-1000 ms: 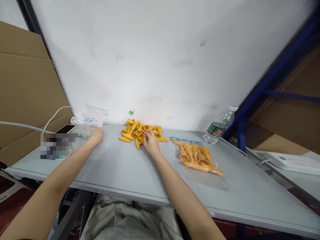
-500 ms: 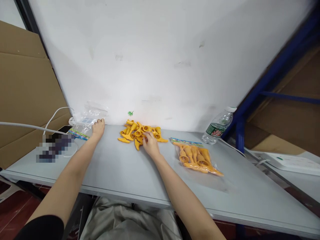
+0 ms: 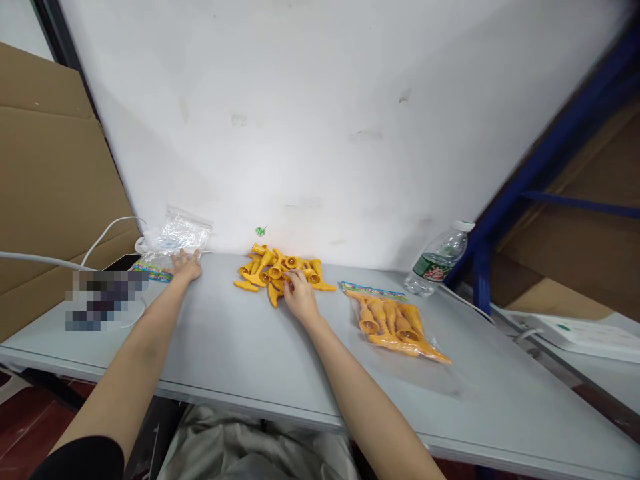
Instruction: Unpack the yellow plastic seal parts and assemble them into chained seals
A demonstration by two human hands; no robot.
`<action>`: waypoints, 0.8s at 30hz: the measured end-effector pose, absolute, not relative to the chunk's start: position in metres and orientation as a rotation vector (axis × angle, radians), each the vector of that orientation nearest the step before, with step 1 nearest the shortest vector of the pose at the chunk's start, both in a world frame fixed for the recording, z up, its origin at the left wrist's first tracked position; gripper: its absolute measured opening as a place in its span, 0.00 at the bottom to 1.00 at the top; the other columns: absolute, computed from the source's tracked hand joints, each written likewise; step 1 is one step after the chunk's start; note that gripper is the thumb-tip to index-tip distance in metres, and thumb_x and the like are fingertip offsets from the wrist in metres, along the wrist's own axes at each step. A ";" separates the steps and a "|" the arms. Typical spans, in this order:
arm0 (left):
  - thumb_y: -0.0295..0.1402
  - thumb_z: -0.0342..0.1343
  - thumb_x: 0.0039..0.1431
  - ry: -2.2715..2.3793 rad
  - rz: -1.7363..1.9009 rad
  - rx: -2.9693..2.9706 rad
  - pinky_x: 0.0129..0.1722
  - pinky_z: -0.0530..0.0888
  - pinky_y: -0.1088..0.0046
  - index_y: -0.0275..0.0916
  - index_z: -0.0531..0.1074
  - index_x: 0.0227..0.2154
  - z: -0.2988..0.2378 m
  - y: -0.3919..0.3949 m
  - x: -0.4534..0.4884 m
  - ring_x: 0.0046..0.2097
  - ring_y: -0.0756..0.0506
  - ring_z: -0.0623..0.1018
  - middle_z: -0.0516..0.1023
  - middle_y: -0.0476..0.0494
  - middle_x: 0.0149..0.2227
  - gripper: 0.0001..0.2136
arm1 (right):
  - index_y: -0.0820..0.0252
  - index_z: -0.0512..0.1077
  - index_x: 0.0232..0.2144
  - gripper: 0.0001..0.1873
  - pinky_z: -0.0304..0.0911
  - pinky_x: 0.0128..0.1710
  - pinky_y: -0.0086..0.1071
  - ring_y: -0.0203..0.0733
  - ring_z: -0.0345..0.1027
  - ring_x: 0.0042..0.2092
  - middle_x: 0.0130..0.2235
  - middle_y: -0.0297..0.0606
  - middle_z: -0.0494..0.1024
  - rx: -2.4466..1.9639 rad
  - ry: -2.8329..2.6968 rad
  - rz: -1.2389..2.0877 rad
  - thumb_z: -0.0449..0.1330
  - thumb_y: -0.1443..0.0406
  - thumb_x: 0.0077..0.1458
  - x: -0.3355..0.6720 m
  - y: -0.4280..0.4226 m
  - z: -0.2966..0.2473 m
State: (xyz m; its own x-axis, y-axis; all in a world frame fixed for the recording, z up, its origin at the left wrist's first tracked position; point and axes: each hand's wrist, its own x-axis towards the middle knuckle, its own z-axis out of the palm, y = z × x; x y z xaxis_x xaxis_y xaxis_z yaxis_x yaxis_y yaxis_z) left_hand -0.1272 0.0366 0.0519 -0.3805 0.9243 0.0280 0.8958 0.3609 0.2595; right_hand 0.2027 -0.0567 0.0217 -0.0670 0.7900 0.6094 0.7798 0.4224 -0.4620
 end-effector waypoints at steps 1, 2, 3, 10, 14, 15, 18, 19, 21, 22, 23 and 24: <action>0.41 0.46 0.63 2.463 0.366 1.639 0.59 0.51 0.27 0.54 0.50 0.69 0.051 0.037 -0.128 0.71 0.25 0.41 0.35 0.39 0.73 0.31 | 0.58 0.74 0.49 0.19 0.70 0.44 0.39 0.45 0.73 0.47 0.51 0.47 0.75 -1.344 -1.832 0.015 0.50 0.68 0.59 0.203 -0.057 0.021; 0.42 0.46 0.63 2.437 0.379 1.621 0.59 0.51 0.28 0.54 0.49 0.69 0.050 0.037 -0.129 0.71 0.26 0.42 0.34 0.39 0.73 0.31 | 0.58 0.74 0.49 0.19 0.70 0.43 0.38 0.45 0.73 0.46 0.51 0.46 0.75 -1.344 -1.833 0.013 0.50 0.68 0.59 0.203 -0.056 0.021; 0.42 0.46 0.62 2.419 0.396 1.614 0.60 0.51 0.29 0.54 0.48 0.69 0.049 0.038 -0.129 0.72 0.26 0.42 0.33 0.40 0.74 0.32 | 0.58 0.74 0.49 0.19 0.70 0.43 0.38 0.45 0.73 0.46 0.51 0.46 0.75 -1.345 -1.834 0.009 0.51 0.69 0.59 0.203 -0.056 0.021; 0.39 0.35 0.67 2.454 0.667 1.623 0.65 0.52 0.41 0.45 0.45 0.70 0.041 0.038 -0.133 0.73 0.35 0.43 0.37 0.39 0.74 0.29 | 0.60 0.74 0.49 0.19 0.70 0.44 0.40 0.46 0.73 0.47 0.52 0.48 0.74 -1.342 -1.834 0.001 0.50 0.68 0.60 0.203 -0.057 0.021; 0.43 0.39 0.66 2.513 0.629 1.574 0.65 0.51 0.40 0.39 0.46 0.70 0.041 0.037 -0.134 0.72 0.32 0.41 0.36 0.34 0.73 0.32 | 0.60 0.74 0.49 0.19 0.70 0.45 0.41 0.47 0.73 0.48 0.52 0.48 0.74 -1.340 -1.846 0.003 0.50 0.68 0.60 0.202 -0.057 0.022; 0.44 0.40 0.65 2.534 0.609 1.561 0.65 0.50 0.39 0.38 0.46 0.70 0.041 0.036 -0.134 0.72 0.31 0.39 0.34 0.33 0.73 0.33 | 0.60 0.74 0.49 0.19 0.70 0.46 0.41 0.47 0.73 0.48 0.52 0.48 0.74 -1.347 -1.848 -0.002 0.50 0.68 0.60 0.202 -0.058 0.022; 0.46 0.42 0.64 2.567 0.569 1.584 0.65 0.48 0.39 0.35 0.44 0.70 0.042 0.034 -0.132 0.72 0.31 0.36 0.32 0.33 0.73 0.36 | 0.60 0.74 0.49 0.19 0.69 0.47 0.41 0.47 0.73 0.48 0.53 0.48 0.74 -1.367 -1.850 -0.010 0.51 0.69 0.59 0.201 -0.058 0.022; 0.46 0.43 0.63 2.574 0.562 1.595 0.66 0.47 0.39 0.34 0.43 0.70 0.042 0.033 -0.131 0.72 0.31 0.36 0.32 0.32 0.73 0.37 | 0.60 0.74 0.49 0.19 0.70 0.47 0.41 0.46 0.73 0.47 0.52 0.48 0.74 -1.366 -1.850 -0.009 0.51 0.69 0.59 0.201 -0.058 0.022; 0.47 0.44 0.62 2.590 0.555 1.605 0.66 0.46 0.40 0.32 0.42 0.70 0.041 0.032 -0.130 0.72 0.32 0.36 0.32 0.31 0.73 0.39 | 0.60 0.74 0.49 0.19 0.70 0.46 0.40 0.46 0.74 0.45 0.52 0.48 0.74 -1.355 -1.848 -0.003 0.50 0.69 0.59 0.201 -0.058 0.022; 0.47 0.45 0.62 2.597 0.552 1.611 0.66 0.46 0.40 0.32 0.42 0.70 0.041 0.032 -0.129 0.72 0.32 0.37 0.32 0.31 0.73 0.39 | 0.60 0.74 0.48 0.18 0.70 0.45 0.40 0.45 0.74 0.45 0.52 0.48 0.75 -1.348 -1.847 -0.002 0.50 0.69 0.59 0.201 -0.058 0.022; 0.47 0.45 0.61 2.603 0.549 1.621 0.66 0.46 0.40 0.31 0.42 0.70 0.040 0.031 -0.129 0.72 0.31 0.37 0.32 0.31 0.73 0.40 | 0.60 0.74 0.48 0.18 0.70 0.45 0.40 0.45 0.74 0.44 0.52 0.48 0.75 -1.343 -1.846 -0.002 0.50 0.69 0.59 0.201 -0.058 0.022; 0.47 0.46 0.61 2.607 0.543 1.633 0.66 0.46 0.40 0.31 0.42 0.70 0.041 0.031 -0.129 0.72 0.31 0.37 0.32 0.30 0.73 0.40 | 0.60 0.74 0.48 0.18 0.70 0.45 0.40 0.45 0.74 0.44 0.52 0.48 0.75 -1.342 -1.845 -0.003 0.51 0.69 0.59 0.201 -0.058 0.022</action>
